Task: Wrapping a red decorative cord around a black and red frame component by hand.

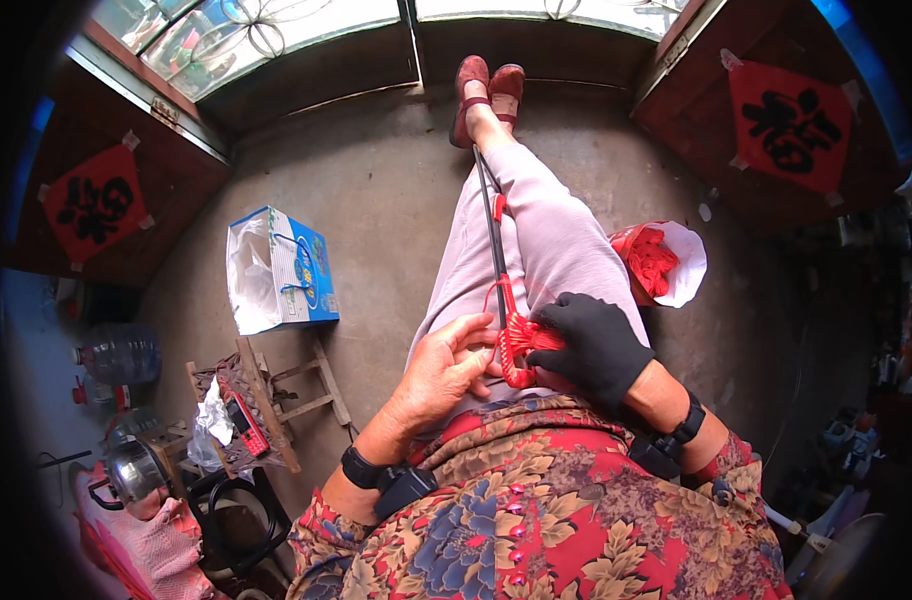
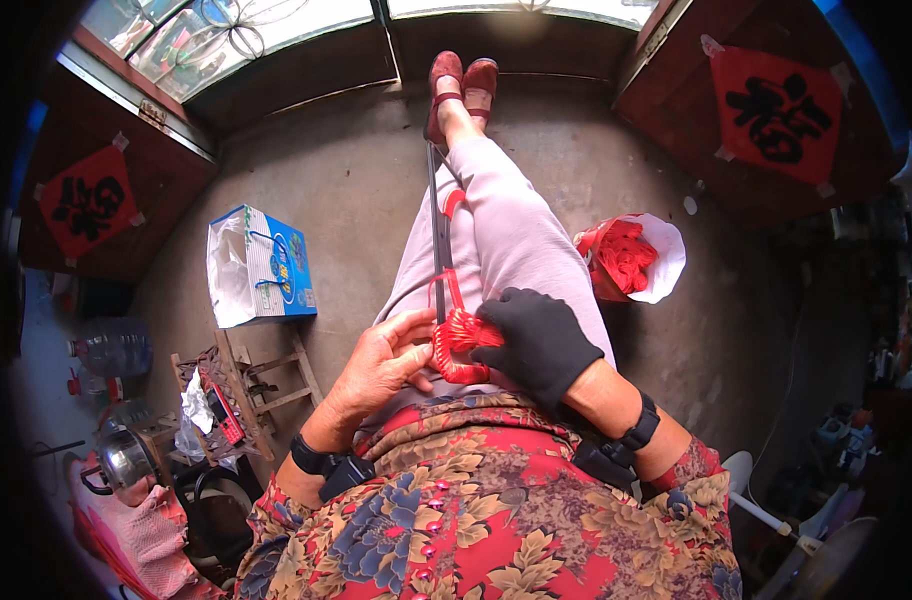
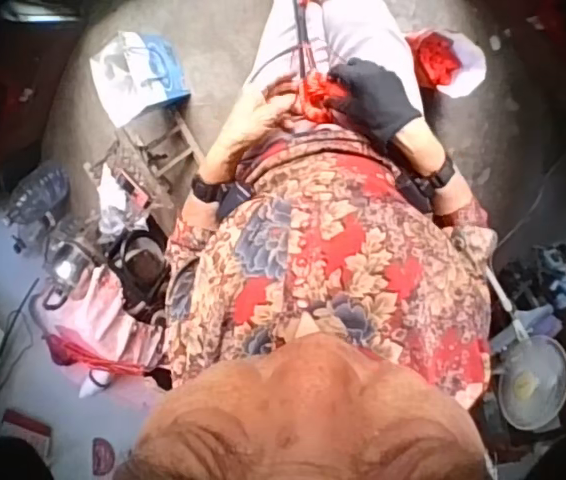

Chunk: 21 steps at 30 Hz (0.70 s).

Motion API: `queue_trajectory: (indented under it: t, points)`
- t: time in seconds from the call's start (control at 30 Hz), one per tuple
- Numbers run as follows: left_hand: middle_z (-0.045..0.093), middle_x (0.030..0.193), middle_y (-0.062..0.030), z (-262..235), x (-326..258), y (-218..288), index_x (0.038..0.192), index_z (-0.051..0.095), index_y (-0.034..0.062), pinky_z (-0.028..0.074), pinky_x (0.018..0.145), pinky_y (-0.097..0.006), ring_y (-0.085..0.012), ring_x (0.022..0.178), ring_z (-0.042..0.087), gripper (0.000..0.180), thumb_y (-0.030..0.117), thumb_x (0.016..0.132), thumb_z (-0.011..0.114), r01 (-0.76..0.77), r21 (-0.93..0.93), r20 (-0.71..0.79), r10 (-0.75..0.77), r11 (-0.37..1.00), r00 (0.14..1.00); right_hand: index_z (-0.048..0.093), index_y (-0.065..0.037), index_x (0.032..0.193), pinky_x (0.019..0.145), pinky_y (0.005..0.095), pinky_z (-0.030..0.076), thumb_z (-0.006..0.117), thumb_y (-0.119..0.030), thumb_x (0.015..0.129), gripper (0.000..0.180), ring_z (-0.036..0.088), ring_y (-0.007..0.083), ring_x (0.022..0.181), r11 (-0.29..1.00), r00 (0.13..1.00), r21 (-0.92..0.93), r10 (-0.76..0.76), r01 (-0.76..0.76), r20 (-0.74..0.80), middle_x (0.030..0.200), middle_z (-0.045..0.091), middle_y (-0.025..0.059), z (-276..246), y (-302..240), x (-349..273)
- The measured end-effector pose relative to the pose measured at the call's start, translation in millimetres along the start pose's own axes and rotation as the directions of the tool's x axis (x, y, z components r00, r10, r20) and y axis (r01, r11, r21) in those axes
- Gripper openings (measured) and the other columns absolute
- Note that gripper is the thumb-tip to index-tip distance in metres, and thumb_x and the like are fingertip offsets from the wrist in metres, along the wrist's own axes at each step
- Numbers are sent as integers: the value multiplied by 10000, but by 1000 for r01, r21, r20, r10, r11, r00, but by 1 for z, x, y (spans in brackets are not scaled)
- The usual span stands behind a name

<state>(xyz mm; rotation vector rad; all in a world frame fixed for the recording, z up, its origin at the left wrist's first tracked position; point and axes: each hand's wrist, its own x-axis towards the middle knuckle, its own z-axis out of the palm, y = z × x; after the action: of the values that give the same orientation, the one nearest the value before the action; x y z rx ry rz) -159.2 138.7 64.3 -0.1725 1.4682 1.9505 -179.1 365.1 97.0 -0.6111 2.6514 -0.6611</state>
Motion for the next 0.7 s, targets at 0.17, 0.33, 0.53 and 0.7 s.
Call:
queue_trajectory:
  t: [0.17, 0.33, 0.53, 0.7]
  points:
    - [645, 1102, -96, -5, 1, 4, 1264, 515, -37, 551, 603, -234, -135, 868, 661, 424, 86, 892, 676, 41, -36, -27, -42, 999, 999, 510, -12, 1310, 950, 311, 491, 739, -86, 801, 563, 630, 190, 1097, 675, 984, 720, 69, -165, 161, 1132, 665, 149, 18, -2, 10]
    - [653, 1142, -113, -21, -8, 8, 1229, 554, 26, 563, 735, -315, -185, 968, 662, 395, 157, 877, 678, -97, -257, -169, 54, 962, 984, 559, -3, 1245, 954, 324, 485, 775, -115, 761, 542, 628, 214, 1072, 836, 964, 545, 91, 63, -250, 1141, 647, 140, 6, 1, 13]
    - [615, 1099, -150, -35, -62, 68, 1331, 456, -7, 531, 849, -386, -253, 1025, 627, 467, 292, 983, 541, -429, -580, -192, 396, 692, 898, 424, -54, 1395, 1059, 401, 394, 849, -251, 686, 850, 508, 331, 1241, 934, 886, 208, -180, 290, -428, 1300, 538, 186, -24, -21, 35]
    - [595, 1003, -173, -35, -99, 118, 1251, 494, -10, 495, 728, -359, -244, 878, 570, 524, 434, 976, 520, -652, -473, -104, 697, 593, 709, 661, -1, 983, 954, 373, 464, 723, -168, 820, 241, 604, 276, 1085, 837, 862, 230, -445, 496, -241, 1087, 652, 142, -21, -37, 54]
